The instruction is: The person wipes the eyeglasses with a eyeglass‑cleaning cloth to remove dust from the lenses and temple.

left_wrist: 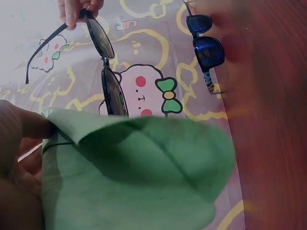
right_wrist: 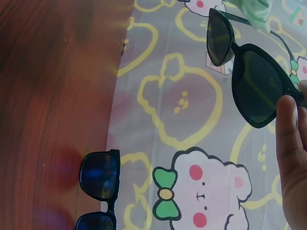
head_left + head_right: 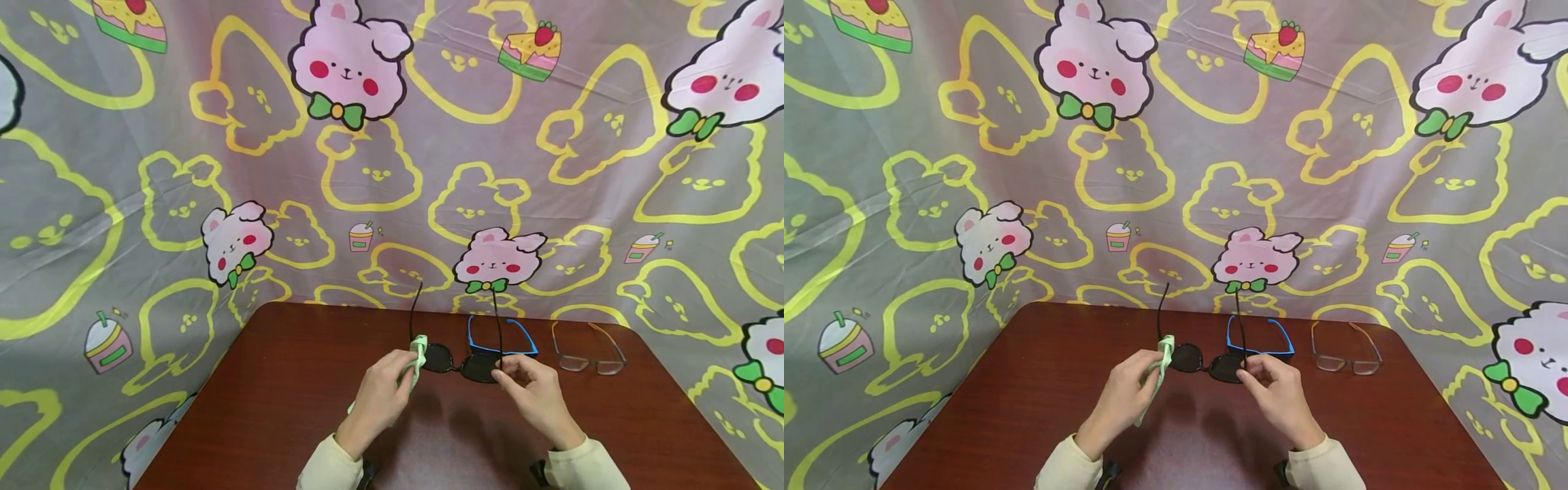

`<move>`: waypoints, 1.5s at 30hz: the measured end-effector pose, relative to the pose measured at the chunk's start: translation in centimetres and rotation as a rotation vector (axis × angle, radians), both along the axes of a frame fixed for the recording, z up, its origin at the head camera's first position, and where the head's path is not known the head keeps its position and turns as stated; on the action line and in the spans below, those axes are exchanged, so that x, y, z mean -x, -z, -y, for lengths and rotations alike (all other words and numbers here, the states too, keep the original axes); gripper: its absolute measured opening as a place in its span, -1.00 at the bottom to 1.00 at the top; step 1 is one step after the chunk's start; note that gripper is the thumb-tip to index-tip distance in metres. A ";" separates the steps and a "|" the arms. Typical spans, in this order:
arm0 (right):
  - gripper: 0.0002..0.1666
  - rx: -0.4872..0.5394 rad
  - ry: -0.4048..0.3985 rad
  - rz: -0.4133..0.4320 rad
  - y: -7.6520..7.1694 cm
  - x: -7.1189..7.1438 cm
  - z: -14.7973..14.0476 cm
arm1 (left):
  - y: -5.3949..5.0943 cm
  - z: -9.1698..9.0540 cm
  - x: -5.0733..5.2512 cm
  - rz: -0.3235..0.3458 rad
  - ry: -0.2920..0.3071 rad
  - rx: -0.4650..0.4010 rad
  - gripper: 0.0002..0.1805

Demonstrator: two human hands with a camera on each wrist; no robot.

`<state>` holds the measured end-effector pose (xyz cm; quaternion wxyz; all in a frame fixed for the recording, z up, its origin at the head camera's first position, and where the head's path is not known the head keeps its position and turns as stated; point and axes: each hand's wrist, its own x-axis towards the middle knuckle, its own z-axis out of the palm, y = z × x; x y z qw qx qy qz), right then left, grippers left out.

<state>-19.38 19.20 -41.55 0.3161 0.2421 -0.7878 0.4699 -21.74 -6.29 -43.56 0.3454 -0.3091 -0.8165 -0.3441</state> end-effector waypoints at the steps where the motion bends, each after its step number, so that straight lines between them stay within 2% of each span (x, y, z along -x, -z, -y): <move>1: -0.74 0.002 -0.001 0.002 0.0 0.0 0.0 | 0.0 0.0 0.1 -0.030 -0.010 0.020 -0.74; 5: -0.73 0.007 -0.006 -0.009 -0.1 0.1 -0.1 | 0.2 0.0 0.1 -0.083 -0.048 0.125 -0.66; 10: -0.71 0.015 -0.027 -0.038 -0.1 0.2 -0.2 | 0.2 0.0 0.1 -0.070 -0.064 0.238 -0.59; 17: -0.69 0.000 -0.031 -0.059 -0.1 0.4 -0.3 | 0.3 -0.1 0.1 -0.066 -0.070 0.289 -0.60; 26: -0.68 -0.010 -0.014 -0.101 -0.5 0.1 -0.2 | 0.5 -0.2 0.2 -0.116 -0.103 0.397 -0.61; 28: -0.67 -0.001 -0.010 -0.120 -0.4 0.2 -0.3 | 0.5 -0.3 0.2 -0.109 -0.113 0.423 -0.60; 32: -0.63 -0.012 0.020 -0.122 0.9 1.1 -0.9 | 0.4 -0.3 0.1 -0.097 -0.131 0.472 -0.61; 35: -0.63 -0.022 0.042 -0.102 1.9 1.7 -1.5 | 0.3 -0.3 0.1 -0.084 -0.131 0.486 -0.62; 38: -0.64 -0.015 0.045 -0.099 2.3 1.9 -1.7 | 0.3 -0.3 0.0 -0.071 -0.125 0.489 -0.63; 42: -0.61 -0.001 0.034 -0.113 2.0 1.7 -1.7 | 0.1 -0.3 -0.1 -0.061 -0.108 0.473 -0.65; 45: -0.62 0.029 0.003 -0.120 1.1 1.2 -1.2 | 0.0 -0.3 -0.2 -0.063 -0.088 0.448 -0.65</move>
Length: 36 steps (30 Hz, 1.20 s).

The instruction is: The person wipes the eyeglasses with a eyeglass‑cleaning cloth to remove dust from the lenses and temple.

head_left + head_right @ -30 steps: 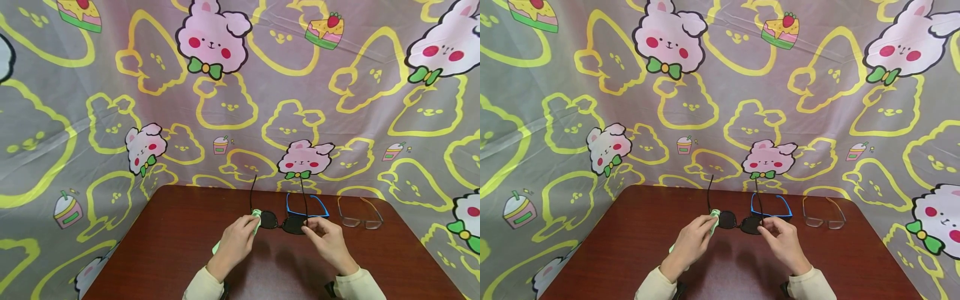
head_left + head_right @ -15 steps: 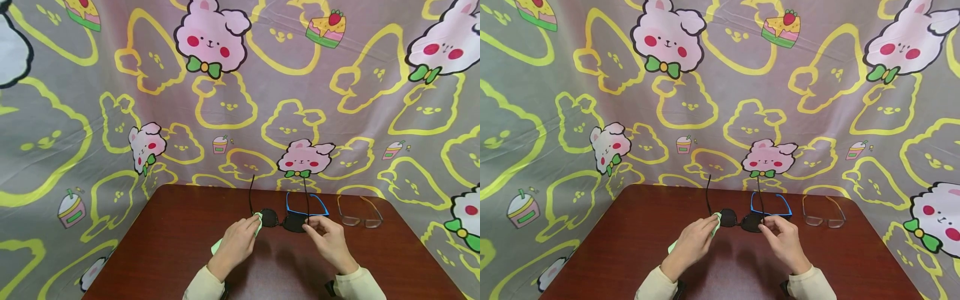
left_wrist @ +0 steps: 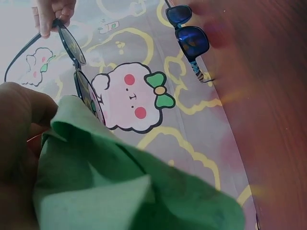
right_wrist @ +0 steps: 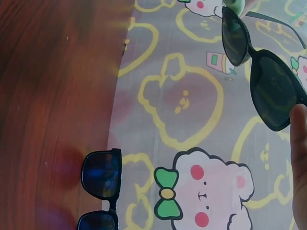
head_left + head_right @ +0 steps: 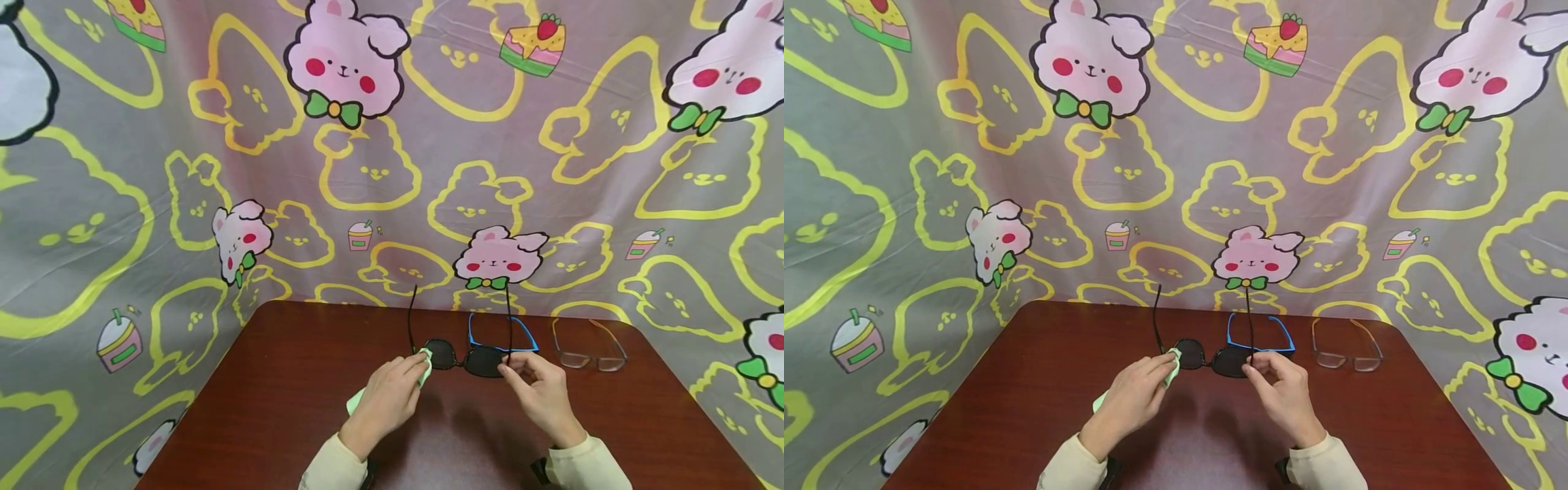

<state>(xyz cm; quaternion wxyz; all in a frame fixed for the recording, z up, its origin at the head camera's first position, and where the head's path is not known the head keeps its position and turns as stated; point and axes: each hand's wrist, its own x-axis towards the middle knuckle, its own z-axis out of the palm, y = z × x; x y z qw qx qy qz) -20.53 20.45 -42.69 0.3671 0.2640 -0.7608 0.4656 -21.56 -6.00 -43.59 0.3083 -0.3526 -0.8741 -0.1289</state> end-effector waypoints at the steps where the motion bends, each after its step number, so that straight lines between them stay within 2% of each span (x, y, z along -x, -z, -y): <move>1: -0.63 0.008 -0.011 -0.001 -0.4 -0.2 0.1 | 0.0 0.0 0.0 -0.005 0.006 -0.008 -0.65; 5: -0.66 0.029 -0.036 0.010 -1.7 -1.1 0.5 | 0.0 -0.3 -0.1 -0.034 0.027 -0.031 -0.65; 9: -0.66 0.037 -0.050 -0.007 -1.7 -1.1 0.4 | -0.2 -0.4 -0.2 -0.049 0.046 -0.043 -0.66; 12: -0.65 0.051 -0.064 -0.006 -0.6 -0.4 -0.2 | -0.3 -0.5 -0.4 -0.045 0.050 -0.046 -0.67; 16: -0.67 0.040 -0.054 0.022 -1.0 -0.7 -0.1 | -0.5 -0.7 -0.6 -0.041 0.052 -0.041 -0.67; 19: -0.68 0.035 -0.058 0.023 -1.8 -1.3 0.3 | -0.5 -0.8 -0.7 -0.049 0.062 -0.034 -0.67; 26: -0.71 0.056 -0.079 -0.006 0.7 0.2 -0.8 | -0.3 -1.2 -0.8 -0.041 0.076 -0.026 -0.66; 29: -0.74 0.050 -0.075 -0.006 1.0 0.4 -0.9 | -0.3 -1.3 -0.8 -0.032 0.074 -0.026 -0.66; 36: -0.64 0.042 -0.061 0.010 1.1 0.2 -0.9 | -0.2 -1.6 -0.9 -0.013 0.083 -0.013 -0.66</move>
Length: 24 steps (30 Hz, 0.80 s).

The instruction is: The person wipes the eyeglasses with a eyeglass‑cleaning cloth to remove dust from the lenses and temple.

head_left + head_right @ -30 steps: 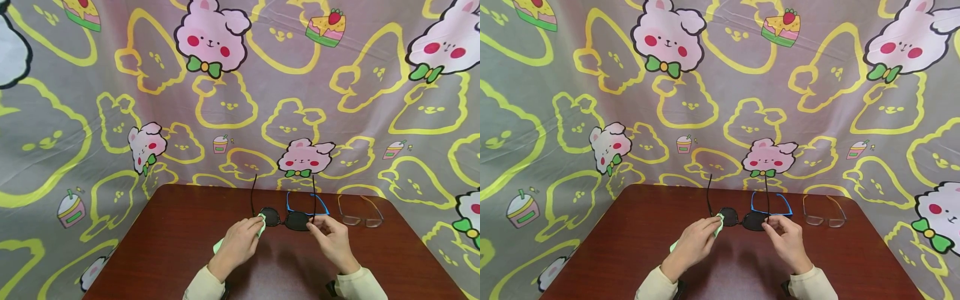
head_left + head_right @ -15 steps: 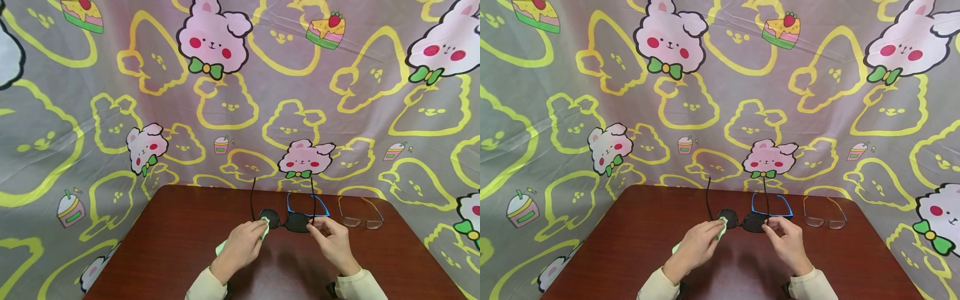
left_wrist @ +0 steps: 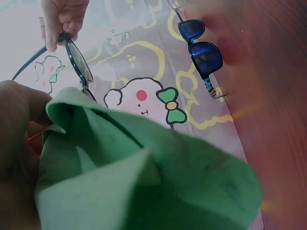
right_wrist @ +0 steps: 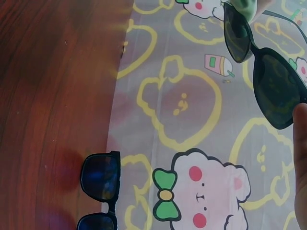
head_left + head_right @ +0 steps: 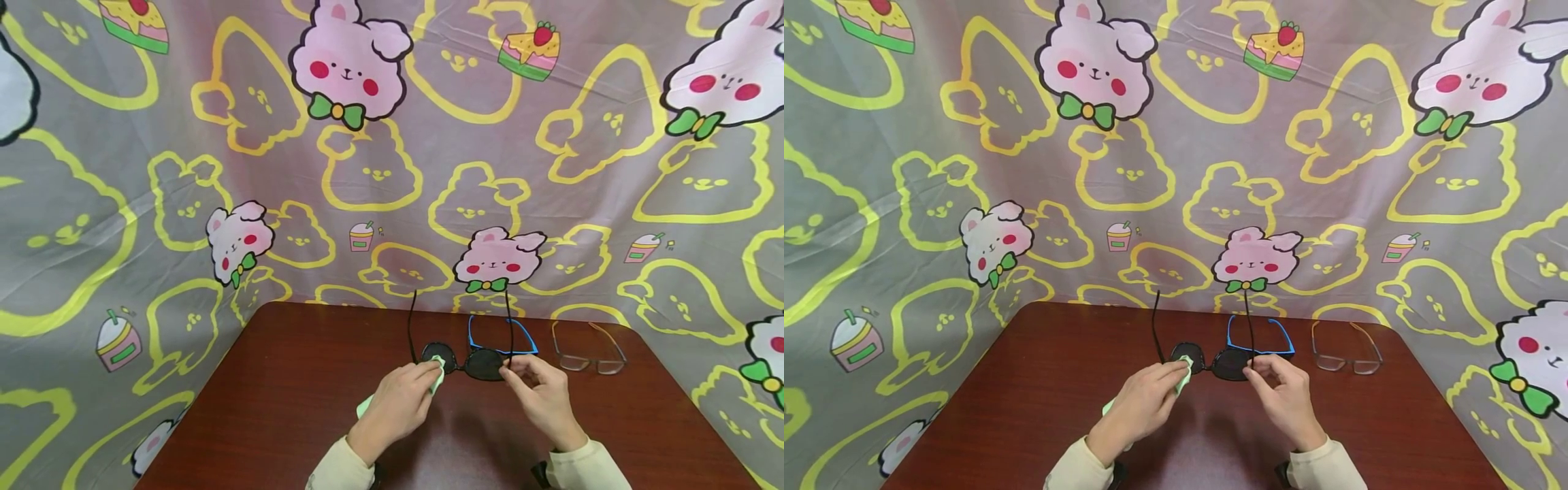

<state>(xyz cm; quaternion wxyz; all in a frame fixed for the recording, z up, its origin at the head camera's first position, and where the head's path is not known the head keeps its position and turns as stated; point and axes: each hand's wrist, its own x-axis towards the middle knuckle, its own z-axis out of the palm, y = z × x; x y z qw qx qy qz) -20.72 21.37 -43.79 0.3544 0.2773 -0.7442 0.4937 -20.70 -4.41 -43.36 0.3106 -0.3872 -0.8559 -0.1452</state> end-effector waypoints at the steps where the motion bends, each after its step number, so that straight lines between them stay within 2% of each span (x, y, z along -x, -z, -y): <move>1: -0.63 0.001 -0.001 -0.008 0.0 0.0 0.0 | 0.0 0.0 0.0 0.002 0.003 0.000 -0.66; 6: -0.58 0.003 -0.001 -0.056 -0.1 0.1 0.4 | 0.0 -0.1 -0.2 0.011 0.016 -0.006 -0.68; 14: -0.68 -0.012 0.006 0.003 -2.2 -1.6 1.6 | 0.0 -0.4 -0.1 -0.005 0.009 0.007 -0.68; 16: -0.68 -0.006 -0.006 0.001 -2.3 -1.6 1.7 | -0.1 -0.5 -0.1 -0.007 0.000 0.005 -0.67; 24: -0.64 -0.019 0.011 0.001 0.0 0.0 0.5 | -0.4 -0.8 -0.1 -0.040 -0.031 0.025 -0.67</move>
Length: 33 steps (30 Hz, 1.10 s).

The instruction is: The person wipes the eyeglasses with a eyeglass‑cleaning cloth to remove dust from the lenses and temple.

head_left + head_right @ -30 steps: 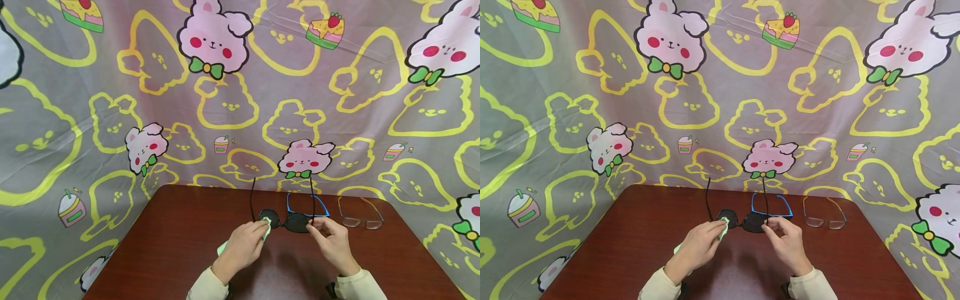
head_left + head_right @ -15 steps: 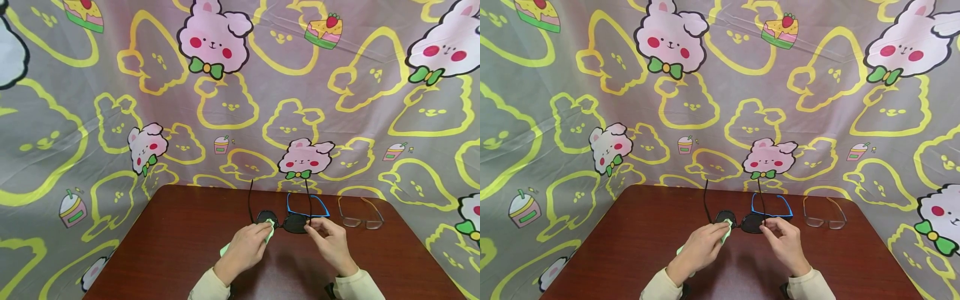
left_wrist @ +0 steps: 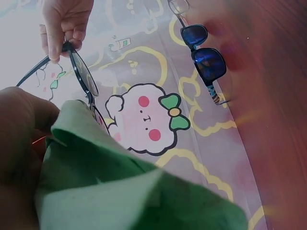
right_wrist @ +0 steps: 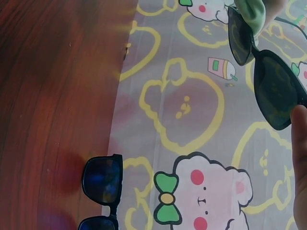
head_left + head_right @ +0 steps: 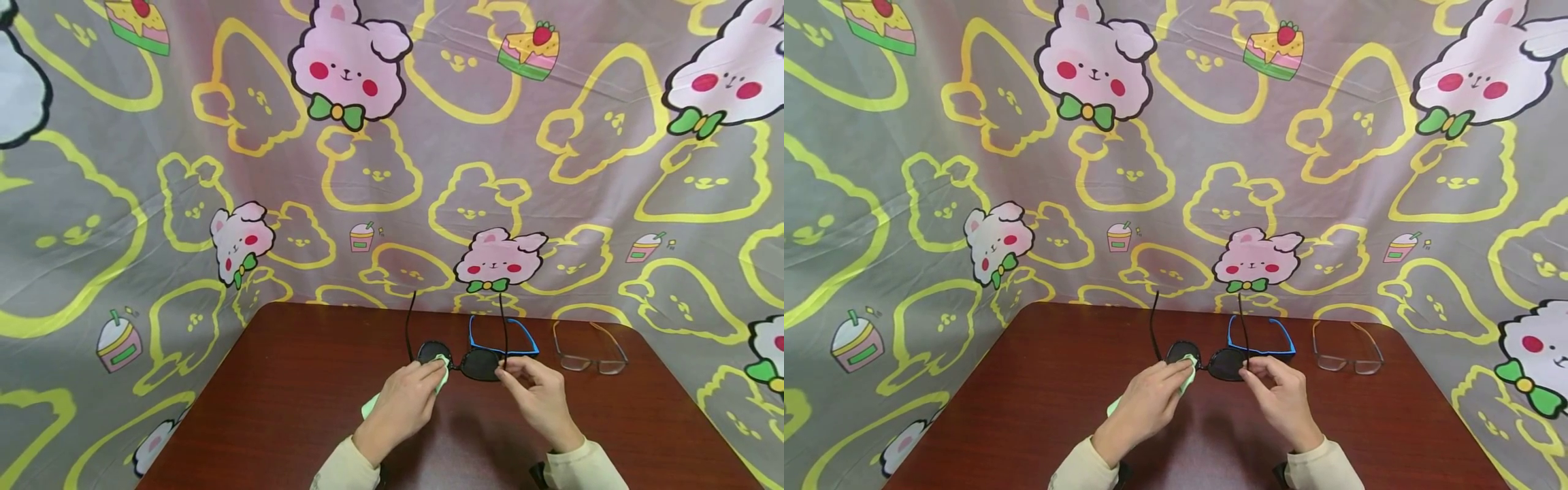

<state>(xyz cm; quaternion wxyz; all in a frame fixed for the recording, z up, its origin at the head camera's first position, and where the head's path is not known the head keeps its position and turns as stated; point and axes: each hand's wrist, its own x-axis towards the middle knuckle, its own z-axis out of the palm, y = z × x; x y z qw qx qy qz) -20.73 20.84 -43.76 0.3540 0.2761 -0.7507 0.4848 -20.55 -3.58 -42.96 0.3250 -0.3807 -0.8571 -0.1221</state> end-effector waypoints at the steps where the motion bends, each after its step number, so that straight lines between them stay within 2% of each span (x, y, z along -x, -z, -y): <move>1: -0.65 -0.006 0.007 0.002 0.1 0.1 -0.1 | 0.0 0.0 0.0 -0.006 -0.003 0.001 -0.67; 6: -0.68 -0.021 0.021 -0.014 0.4 0.3 -0.2 | 0.0 -0.3 0.0 -0.018 -0.020 -0.002 -0.67; 14: -0.63 -0.048 0.062 -0.042 0.4 0.3 0.0 | 0.2 -0.7 0.2 -0.024 -0.062 0.009 -0.69; 16: -0.62 -0.059 0.069 -0.061 0.2 0.1 0.2 | 0.2 -0.7 0.1 -0.028 -0.067 0.006 -0.70; 23: -0.65 -0.098 0.058 -0.091 -2.4 -1.6 1.4 | 0.2 -0.7 0.1 -0.021 -0.090 0.015 -0.72; 33: -0.62 -0.116 0.037 -0.122 -2.6 -1.7 1.5 | 0.1 -0.9 0.0 0.020 -0.123 0.045 -0.69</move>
